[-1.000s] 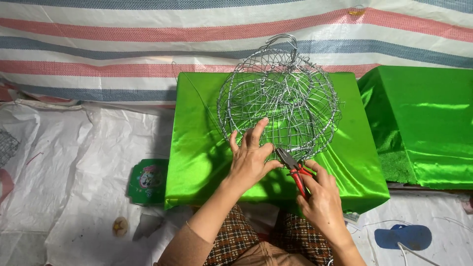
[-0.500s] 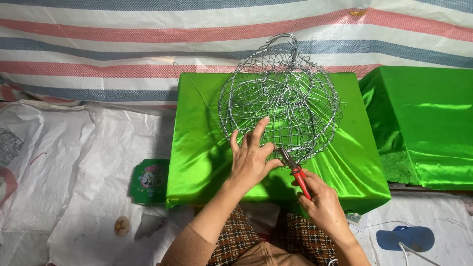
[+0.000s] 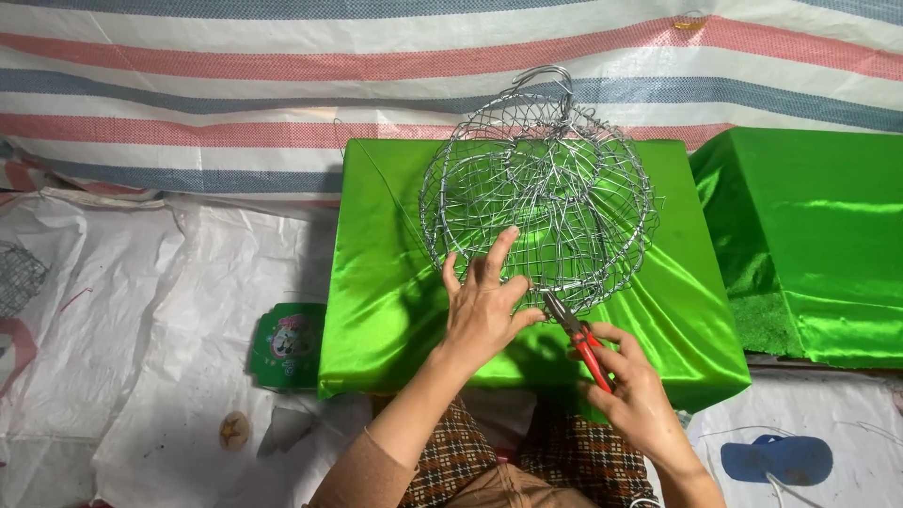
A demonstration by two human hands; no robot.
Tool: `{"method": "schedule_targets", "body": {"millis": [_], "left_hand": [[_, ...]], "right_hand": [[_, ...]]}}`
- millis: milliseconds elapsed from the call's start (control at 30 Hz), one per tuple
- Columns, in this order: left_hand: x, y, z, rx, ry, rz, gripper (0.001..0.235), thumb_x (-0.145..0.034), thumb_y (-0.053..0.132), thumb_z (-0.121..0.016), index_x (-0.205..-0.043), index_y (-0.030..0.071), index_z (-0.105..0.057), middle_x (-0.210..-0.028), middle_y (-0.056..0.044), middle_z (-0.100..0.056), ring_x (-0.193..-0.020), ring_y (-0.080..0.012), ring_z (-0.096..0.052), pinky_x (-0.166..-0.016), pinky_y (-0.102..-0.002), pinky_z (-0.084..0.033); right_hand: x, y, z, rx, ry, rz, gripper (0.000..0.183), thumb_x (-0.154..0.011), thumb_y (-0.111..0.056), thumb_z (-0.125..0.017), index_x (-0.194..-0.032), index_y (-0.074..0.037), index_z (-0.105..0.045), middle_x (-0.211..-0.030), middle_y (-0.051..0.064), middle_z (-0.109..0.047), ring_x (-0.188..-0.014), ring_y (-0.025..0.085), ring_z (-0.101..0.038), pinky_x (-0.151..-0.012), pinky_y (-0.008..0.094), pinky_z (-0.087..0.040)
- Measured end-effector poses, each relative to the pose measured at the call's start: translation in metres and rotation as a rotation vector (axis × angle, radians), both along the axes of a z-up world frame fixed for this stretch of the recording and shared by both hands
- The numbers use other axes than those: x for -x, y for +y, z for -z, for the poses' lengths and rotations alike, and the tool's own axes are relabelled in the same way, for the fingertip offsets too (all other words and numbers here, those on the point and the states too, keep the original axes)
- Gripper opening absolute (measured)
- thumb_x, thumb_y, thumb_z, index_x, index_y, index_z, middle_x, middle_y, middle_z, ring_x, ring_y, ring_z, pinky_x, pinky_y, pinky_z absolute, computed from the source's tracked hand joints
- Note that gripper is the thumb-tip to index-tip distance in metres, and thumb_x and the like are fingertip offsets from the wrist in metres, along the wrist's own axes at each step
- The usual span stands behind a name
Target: Shaping a wire cage by bending and cutting metal wires using hands and pliers.
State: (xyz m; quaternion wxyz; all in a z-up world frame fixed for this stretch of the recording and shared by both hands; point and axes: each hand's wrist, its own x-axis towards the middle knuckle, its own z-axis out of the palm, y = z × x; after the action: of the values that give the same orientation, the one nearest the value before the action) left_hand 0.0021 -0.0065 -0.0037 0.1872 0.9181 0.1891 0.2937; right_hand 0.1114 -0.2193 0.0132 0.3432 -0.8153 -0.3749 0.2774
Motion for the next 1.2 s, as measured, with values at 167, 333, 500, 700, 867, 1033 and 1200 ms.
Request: {"method": "schedule_targets", "body": {"millis": [167,333,500,700,867,1033,1200], "left_hand": [[0.005,0.000,-0.006,0.016,0.028,0.053,0.043,-0.071,0.042,-0.086,-0.098,0.011,-0.074,-0.164,-0.008,-0.010,-0.137,-0.0336,-0.037,-0.112,-0.079,-0.005],[0.007,-0.001,-0.022,0.020,-0.136,0.008,0.023,-0.078,0.026,-0.082,-0.092,0.009,-0.075,-0.150,-0.014,-0.046,-0.131,-0.0296,-0.053,-0.116,-0.077,-0.011],[0.005,0.015,-0.058,-0.164,-0.228,-0.090,0.014,-0.083,0.017,-0.079,-0.095,0.012,-0.075,-0.136,-0.011,-0.057,-0.124,-0.0271,-0.051,-0.113,-0.046,-0.035],[-0.025,0.040,-0.069,-0.110,-0.076,0.135,0.038,-0.085,0.008,-0.067,-0.123,0.014,-0.067,-0.154,-0.018,-0.034,-0.143,-0.0371,-0.038,-0.123,-0.053,-0.030],[-0.032,0.041,-0.063,0.000,-0.055,0.150,0.038,-0.075,0.003,-0.068,-0.112,0.012,-0.063,-0.150,-0.013,-0.038,-0.142,-0.0353,-0.040,-0.124,-0.061,-0.022],[-0.030,0.033,-0.066,-0.008,-0.053,0.070,0.032,-0.076,0.005,-0.069,-0.106,0.012,-0.062,-0.149,-0.009,-0.042,-0.139,-0.0335,-0.045,-0.119,-0.066,-0.029],[-0.028,0.034,-0.064,-0.007,-0.058,0.046,0.028,-0.077,0.009,-0.067,-0.105,0.010,-0.061,-0.151,-0.004,-0.042,-0.133,-0.0290,-0.051,-0.120,-0.064,-0.029]], "right_hand": [[0.009,-0.019,0.031,-0.112,0.281,0.005,0.044,-0.071,0.000,-0.076,-0.115,-0.006,-0.076,-0.157,0.009,-0.033,-0.134,0.031,-0.052,-0.107,0.046,-0.048],[0.020,-0.019,0.035,-0.177,0.487,0.056,0.045,-0.069,0.000,-0.076,-0.113,-0.004,-0.078,-0.162,0.007,-0.032,-0.152,0.033,-0.031,-0.120,0.056,-0.025],[0.029,-0.011,0.034,-0.147,0.773,0.125,0.047,-0.066,0.010,-0.071,-0.110,-0.006,-0.077,-0.165,-0.002,-0.032,-0.133,0.031,-0.055,-0.102,0.049,-0.053],[0.040,-0.002,0.040,-0.173,0.825,0.142,0.055,-0.065,0.011,-0.071,-0.116,-0.008,-0.076,-0.168,0.003,-0.030,-0.155,0.028,-0.029,-0.117,0.051,-0.029],[0.042,0.010,0.037,-0.204,0.772,0.099,0.055,-0.065,0.002,-0.074,-0.119,-0.011,-0.073,-0.171,0.002,-0.022,-0.157,0.035,-0.022,-0.119,0.067,-0.019],[0.042,0.022,0.042,-0.269,0.767,0.083,0.061,-0.061,0.001,-0.074,-0.121,-0.009,-0.072,-0.171,0.003,-0.018,-0.156,0.037,-0.022,-0.119,0.066,-0.016],[0.041,0.026,0.051,-0.260,0.729,0.088,0.065,-0.061,0.004,-0.071,-0.124,-0.010,-0.071,-0.170,0.005,-0.019,-0.156,0.037,-0.023,-0.119,0.065,-0.020]]}}
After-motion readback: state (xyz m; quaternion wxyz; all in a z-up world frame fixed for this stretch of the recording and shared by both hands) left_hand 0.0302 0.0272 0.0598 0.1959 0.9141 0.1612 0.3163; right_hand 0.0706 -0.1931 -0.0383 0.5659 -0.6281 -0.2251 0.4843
